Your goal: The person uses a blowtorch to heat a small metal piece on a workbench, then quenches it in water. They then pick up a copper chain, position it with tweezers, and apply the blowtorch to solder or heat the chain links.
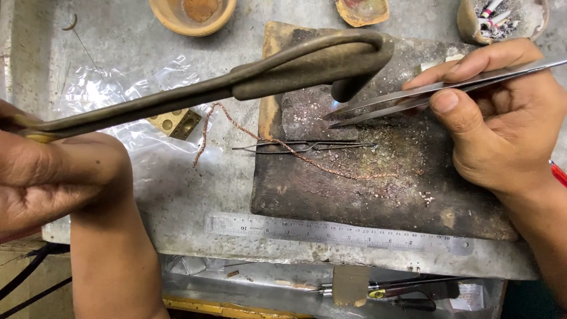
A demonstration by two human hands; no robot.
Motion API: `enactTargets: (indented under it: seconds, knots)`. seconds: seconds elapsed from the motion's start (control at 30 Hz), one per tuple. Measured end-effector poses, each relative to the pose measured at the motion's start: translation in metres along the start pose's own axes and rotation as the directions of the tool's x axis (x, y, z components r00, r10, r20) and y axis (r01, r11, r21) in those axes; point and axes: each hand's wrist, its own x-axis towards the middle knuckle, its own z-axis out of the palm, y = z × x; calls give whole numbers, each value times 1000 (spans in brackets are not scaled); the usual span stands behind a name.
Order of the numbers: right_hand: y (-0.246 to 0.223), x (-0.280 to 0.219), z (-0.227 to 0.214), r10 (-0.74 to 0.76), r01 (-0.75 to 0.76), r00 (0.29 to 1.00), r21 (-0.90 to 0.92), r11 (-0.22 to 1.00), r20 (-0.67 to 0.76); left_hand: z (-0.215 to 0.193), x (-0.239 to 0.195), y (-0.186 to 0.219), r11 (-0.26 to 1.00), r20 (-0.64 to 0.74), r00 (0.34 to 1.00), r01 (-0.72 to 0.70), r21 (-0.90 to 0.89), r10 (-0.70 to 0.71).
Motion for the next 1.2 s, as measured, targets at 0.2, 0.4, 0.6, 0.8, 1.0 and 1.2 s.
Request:
enactTargets:
  seconds: [0.2, 0.4, 0.6, 0.8, 1.0, 1.2]
  knots:
    - [2, 1, 0, -11, 11, 1000, 18, 1000, 10, -5, -2, -1, 999, 73, 997, 15, -49, -12]
    - [0, 0, 0, -7, 7, 1000, 13, 1000, 1, -1, 2, 6, 997, 71, 995, 69, -31, -67]
    - [4, 0, -1, -26, 27, 1000, 24, 999, -17, -3, -2, -1, 994, 119, 991, 72, -77, -63]
    - [35, -3, -20, -10, 102, 954, 294, 950, -299, 7, -25, -15, 952, -128, 970, 170, -253, -207]
    - [54, 11, -36, -271, 290, 844, -31, 957, -463, 4, -21, 4, 965, 81, 980, 195, -174, -184]
    - [24, 14, -26, -341, 266, 870, -241, 933, -358, -7, -58, -32, 960, -61, 982, 160, -230, -178]
